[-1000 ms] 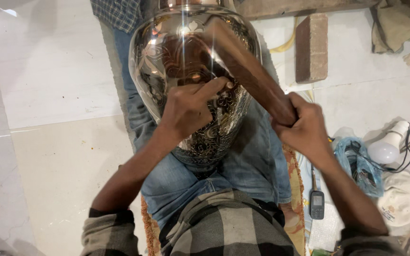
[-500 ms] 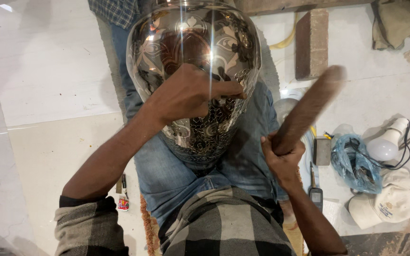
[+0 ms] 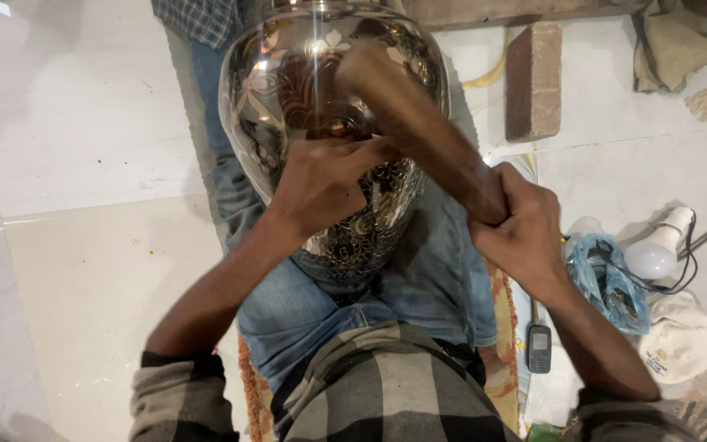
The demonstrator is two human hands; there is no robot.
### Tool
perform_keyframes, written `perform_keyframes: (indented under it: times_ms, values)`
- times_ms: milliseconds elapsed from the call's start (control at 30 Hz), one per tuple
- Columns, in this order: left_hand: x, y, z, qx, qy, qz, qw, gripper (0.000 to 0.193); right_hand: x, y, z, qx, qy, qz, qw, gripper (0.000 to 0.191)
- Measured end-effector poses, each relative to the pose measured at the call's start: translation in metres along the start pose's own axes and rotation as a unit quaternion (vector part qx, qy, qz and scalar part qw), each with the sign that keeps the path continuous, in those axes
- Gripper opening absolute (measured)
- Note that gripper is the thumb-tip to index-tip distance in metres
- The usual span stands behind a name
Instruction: The person sits on the floor with a large engraved brass vessel held between the legs and hammers a small punch against the vessel's surface using a wooden mallet, working the patterned design area by area and repositioning the punch repeatedly across the decorated surface.
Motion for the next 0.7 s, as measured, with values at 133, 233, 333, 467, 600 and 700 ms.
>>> perform_keyframes:
  times_ms: [133, 233, 333, 467, 600, 700]
  values:
    - [-0.006, 0.012, -0.006, -0.097, -0.011, 0.059, 0.993, 0.046, 0.01, -0.018, 0.02, 0.095, 0.156, 0.036, 0.983, 0.029]
    - [-0.008, 0.027, -0.017, -0.178, 0.006, 0.095, 0.979, 0.054, 0.019, -0.033, 0.031, 0.026, 0.099, 0.104, 0.989, 0.028]
    - [-0.007, 0.039, -0.035, -0.28, -0.006, 0.134, 0.951, 0.042, 0.028, -0.051, 0.035, 0.105, 0.202, 0.132, 0.965, 0.027]
    - [-0.005, 0.055, -0.06, -0.392, -0.035, 0.131, 0.91, 0.043, 0.051, -0.063, 0.035, 0.179, 0.334, 0.154, 0.912, 0.026]
    - [0.001, 0.065, -0.077, -0.449, -0.064, 0.184, 0.872, 0.039, 0.081, -0.066, 0.037, 0.17, 0.381, 0.234, 0.878, 0.025]
    - [0.004, 0.066, -0.077, -0.452, -0.075, 0.173, 0.872, 0.033, 0.098, -0.069, 0.035, 0.14, 0.356, 0.284, 0.879, 0.031]
Point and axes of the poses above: each hand's wrist, its own y-axis away from the middle knuckle, its own z-axis out of the back of the hand, x = y × z, the point moved 2 cm from there along -y, towards the middle knuckle, and after that the axes turned 11 degrees about y, right-handed, at the moved point
